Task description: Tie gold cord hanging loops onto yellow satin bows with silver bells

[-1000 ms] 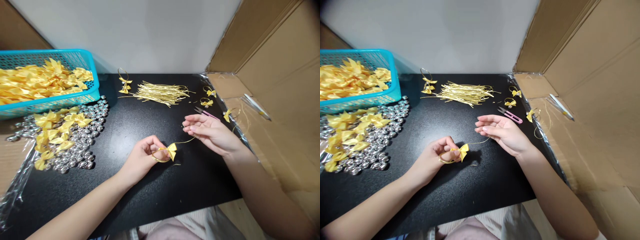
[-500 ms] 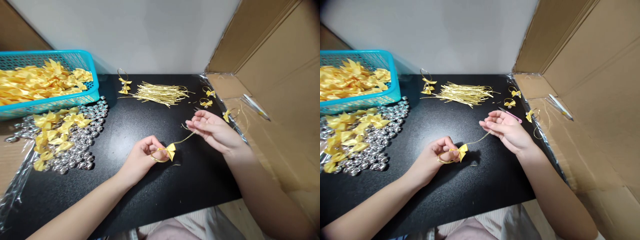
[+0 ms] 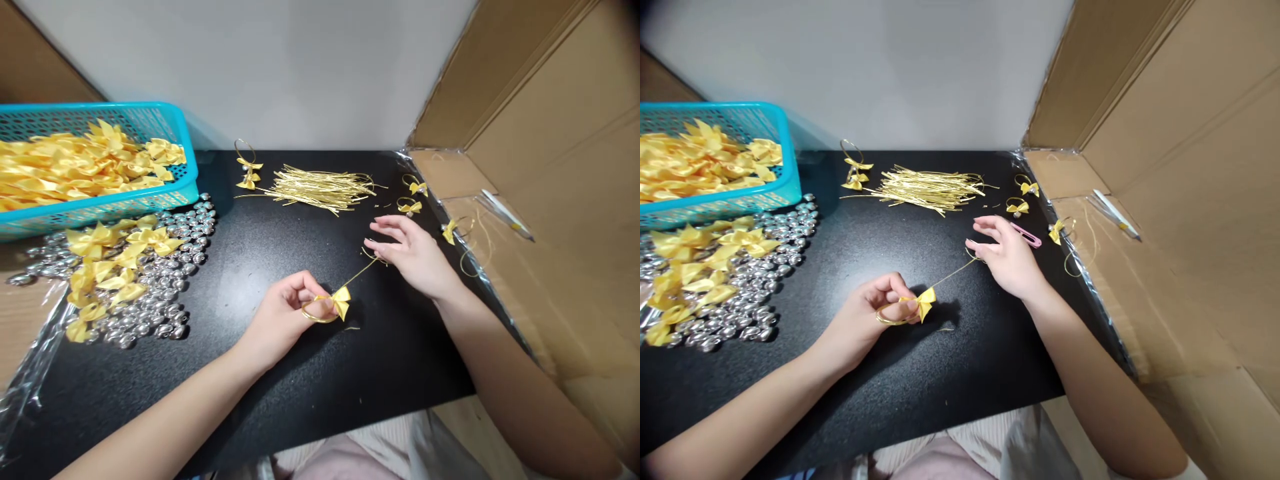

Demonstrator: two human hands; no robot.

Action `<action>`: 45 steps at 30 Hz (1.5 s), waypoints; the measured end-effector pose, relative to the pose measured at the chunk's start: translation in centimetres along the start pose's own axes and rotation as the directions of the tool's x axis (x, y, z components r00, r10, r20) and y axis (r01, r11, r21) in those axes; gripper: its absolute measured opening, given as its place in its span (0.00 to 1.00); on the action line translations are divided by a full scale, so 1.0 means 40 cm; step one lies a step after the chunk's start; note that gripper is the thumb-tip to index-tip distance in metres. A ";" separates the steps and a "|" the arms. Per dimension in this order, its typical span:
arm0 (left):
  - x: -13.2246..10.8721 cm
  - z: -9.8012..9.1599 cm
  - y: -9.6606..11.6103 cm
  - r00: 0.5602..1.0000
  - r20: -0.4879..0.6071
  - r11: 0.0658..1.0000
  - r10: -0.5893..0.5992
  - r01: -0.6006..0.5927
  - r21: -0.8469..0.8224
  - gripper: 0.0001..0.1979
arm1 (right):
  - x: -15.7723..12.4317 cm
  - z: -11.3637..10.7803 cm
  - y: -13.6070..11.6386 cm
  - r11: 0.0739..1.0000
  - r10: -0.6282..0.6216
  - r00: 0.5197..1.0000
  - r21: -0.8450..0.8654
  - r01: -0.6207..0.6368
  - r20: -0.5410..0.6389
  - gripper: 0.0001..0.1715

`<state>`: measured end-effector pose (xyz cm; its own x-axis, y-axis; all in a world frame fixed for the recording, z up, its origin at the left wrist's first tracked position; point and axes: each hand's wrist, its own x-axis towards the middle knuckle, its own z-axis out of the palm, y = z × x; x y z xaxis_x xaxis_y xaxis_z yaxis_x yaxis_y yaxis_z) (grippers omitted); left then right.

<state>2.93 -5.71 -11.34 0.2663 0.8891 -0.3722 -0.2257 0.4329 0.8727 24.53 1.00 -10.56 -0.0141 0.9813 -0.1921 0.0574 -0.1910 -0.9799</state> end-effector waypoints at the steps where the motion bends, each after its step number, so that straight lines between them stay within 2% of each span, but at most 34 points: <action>1: 0.000 0.000 -0.001 1.000 0.000 1.000 0.000 0.000 0.000 0.11 | -0.001 0.001 -0.001 0.999 0.033 0.999 0.004 -0.033 -0.006 0.21; 6: -0.001 0.000 -0.002 1.000 -0.014 1.000 0.007 -0.007 0.008 0.10 | -0.006 -0.013 -0.024 0.971 0.223 0.970 0.070 -0.230 0.096 0.21; 10: -0.002 0.002 0.002 1.000 -0.019 1.000 0.004 -0.003 0.016 0.11 | -0.011 -0.022 -0.040 0.962 0.233 0.958 0.102 -0.252 0.165 0.16; 18: -0.002 0.002 0.002 1.000 -0.028 1.000 0.005 -0.004 0.027 0.11 | -0.003 -0.037 -0.037 0.998 0.049 0.993 -0.033 -0.045 0.111 0.16; 23: -0.002 0.002 0.003 1.000 -0.015 1.000 0.002 -0.002 0.004 0.11 | 0.004 -0.025 -0.028 0.961 0.051 0.994 0.267 -0.076 0.102 0.16; 25: -0.002 0.003 0.005 1.000 -0.016 1.000 0.001 -0.001 0.001 0.11 | 0.003 -0.011 -0.021 0.943 0.045 0.996 0.325 -0.070 0.081 0.18; 28: -0.002 0.005 0.007 1.000 -0.020 1.000 0.000 0.001 0.012 0.11 | -0.002 0.007 -0.009 0.961 -0.015 1.000 0.278 0.016 -0.009 0.19; 32: -0.002 0.002 0.003 1.000 -0.029 0.998 0.005 -0.003 0.057 0.11 | -0.006 0.018 0.000 0.967 -0.139 0.978 0.192 0.169 -0.158 0.18; 35: 0.000 -0.001 -0.001 1.000 -0.022 0.998 0.014 -0.013 0.063 0.10 | -0.005 0.018 -0.002 0.962 -0.039 0.996 0.266 0.057 -0.075 0.18; 39: 0.001 -0.003 -0.004 1.000 -0.009 1.000 0.013 -0.013 0.024 0.09 | -0.006 0.011 -0.015 0.874 0.107 0.989 0.464 -0.144 0.105 0.18; 42: 0.001 -0.002 -0.004 1.000 -0.003 1.000 0.006 -0.006 0.015 0.09 | -0.013 0.006 -0.029 0.804 0.140 0.979 0.560 -0.200 0.148 0.19; 45: -0.001 0.000 -0.001 1.000 -0.002 0.999 0.013 -0.013 0.030 0.10 | -0.023 0.004 -0.041 0.803 0.108 0.982 0.569 -0.179 0.157 0.19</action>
<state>2.94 -5.77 -11.35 0.2617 0.8951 -0.3610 -0.2013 0.4164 0.8866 24.30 0.39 -8.80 -0.1644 0.9389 -0.3024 -0.5190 -0.3430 -0.7829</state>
